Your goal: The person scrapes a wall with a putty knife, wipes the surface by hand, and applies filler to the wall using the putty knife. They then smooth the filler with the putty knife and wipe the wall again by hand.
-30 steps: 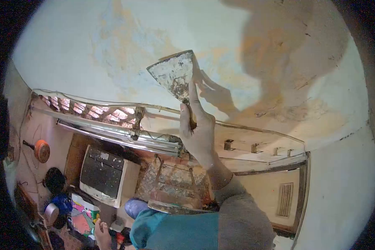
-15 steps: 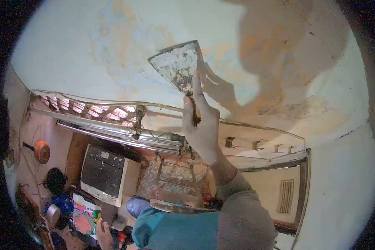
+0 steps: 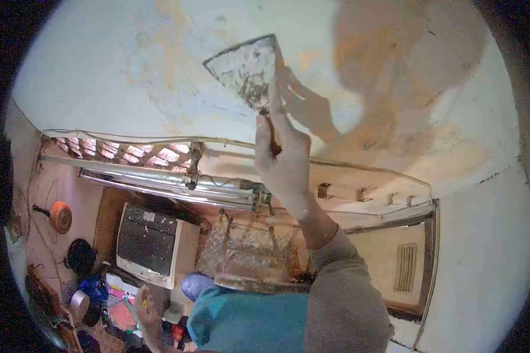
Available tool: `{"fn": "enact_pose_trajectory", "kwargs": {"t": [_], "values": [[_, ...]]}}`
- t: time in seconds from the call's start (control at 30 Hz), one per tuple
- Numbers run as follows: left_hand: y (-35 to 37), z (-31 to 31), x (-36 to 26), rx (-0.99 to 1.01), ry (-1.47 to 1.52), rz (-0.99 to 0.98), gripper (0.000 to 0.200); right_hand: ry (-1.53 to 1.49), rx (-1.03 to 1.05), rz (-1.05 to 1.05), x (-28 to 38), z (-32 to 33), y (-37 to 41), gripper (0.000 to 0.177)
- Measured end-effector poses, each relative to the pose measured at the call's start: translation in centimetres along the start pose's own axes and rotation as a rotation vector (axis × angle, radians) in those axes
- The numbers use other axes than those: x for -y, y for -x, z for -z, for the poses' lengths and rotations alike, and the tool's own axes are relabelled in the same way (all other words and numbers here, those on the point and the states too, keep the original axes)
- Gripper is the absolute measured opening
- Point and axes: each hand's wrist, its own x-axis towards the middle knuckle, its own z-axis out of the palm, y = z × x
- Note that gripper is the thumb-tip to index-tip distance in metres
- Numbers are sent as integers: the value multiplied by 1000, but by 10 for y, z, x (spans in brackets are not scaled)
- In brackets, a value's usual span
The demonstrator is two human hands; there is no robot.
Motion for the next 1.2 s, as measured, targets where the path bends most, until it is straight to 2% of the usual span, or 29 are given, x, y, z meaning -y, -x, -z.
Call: {"fn": "enact_pose_trajectory", "kwargs": {"t": [0.03, 0.07, 0.1, 0.17, 0.2, 0.3, 0.47, 0.5, 0.57, 0.67, 0.7, 0.77, 0.83, 0.9, 0.97, 1.1, 1.17, 1.2], "values": [[-7, 2, -18, 8, -146, -142, 38, -47, -6, 5, -3, -5, 3, 61], [-7, 8, -39, 79, -144, -186, 41, 0, 4, 131, -15, -12, 14, 60], [-12, 6, -57, 60, -146, -186, 41, -16, 1, 141, -10, -9, 13, 60], [-20, -1, -83, 38, -113, -421, 42, -34, 105, -57, 0, 1, 6, 59], [-25, -5, -105, 60, -169, -513, 46, -35, 108, -85, 3, -1, 4, 57], [-43, -18, -186, 159, -339, -806, 61, -74, 34, -64, 2, -7, 14, 56], [-59, -49, -280, 240, -405, -1252, 70, -62, 38, -17, -2, 2, 10, 56], [-64, -56, -296, 228, -475, -1310, 71, -102, 52, -11, -5, 3, 11, 56], [-79, -80, -318, 65, -556, -1496, 73, -73, 8, 22, -13, 3, 20, 56], [-105, -110, -337, 95, -552, -1625, 80, -61, -34, 100, -7, 7, -1, 56], [-109, -114, -344, 101, -553, -1639, 80, -74, -21, 132, 0, 10, -10, 56], [-112, -118, -349, -17, -678, -1651, 84, -114, -52, 66, 5, 8, 0, 56], [-115, -117, -350, -37, -713, -1641, 88, 3, 56, -16, -2, 2, 18, 57], [-122, -121, -340, 41, -614, -1593, 90, -22, 56, -2, -3, 2, 11, 57], [-125, -123, -342, 13, -645, -1583, 88, -138, 60, -4, -10, -1, 3, 56], [-114, -122, -339, 51, -596, -1542, 88, -145, 20, 18, -3, 0, 11, 54], [-98, -110, -325, 78, -498, -1488, 89, -251, 65, -9, 6, 7, 26, 53], [-83, -96, -317, 171, -492, -1399, 90, -253, 131, -112, 17, 15, 38, 51]]}}
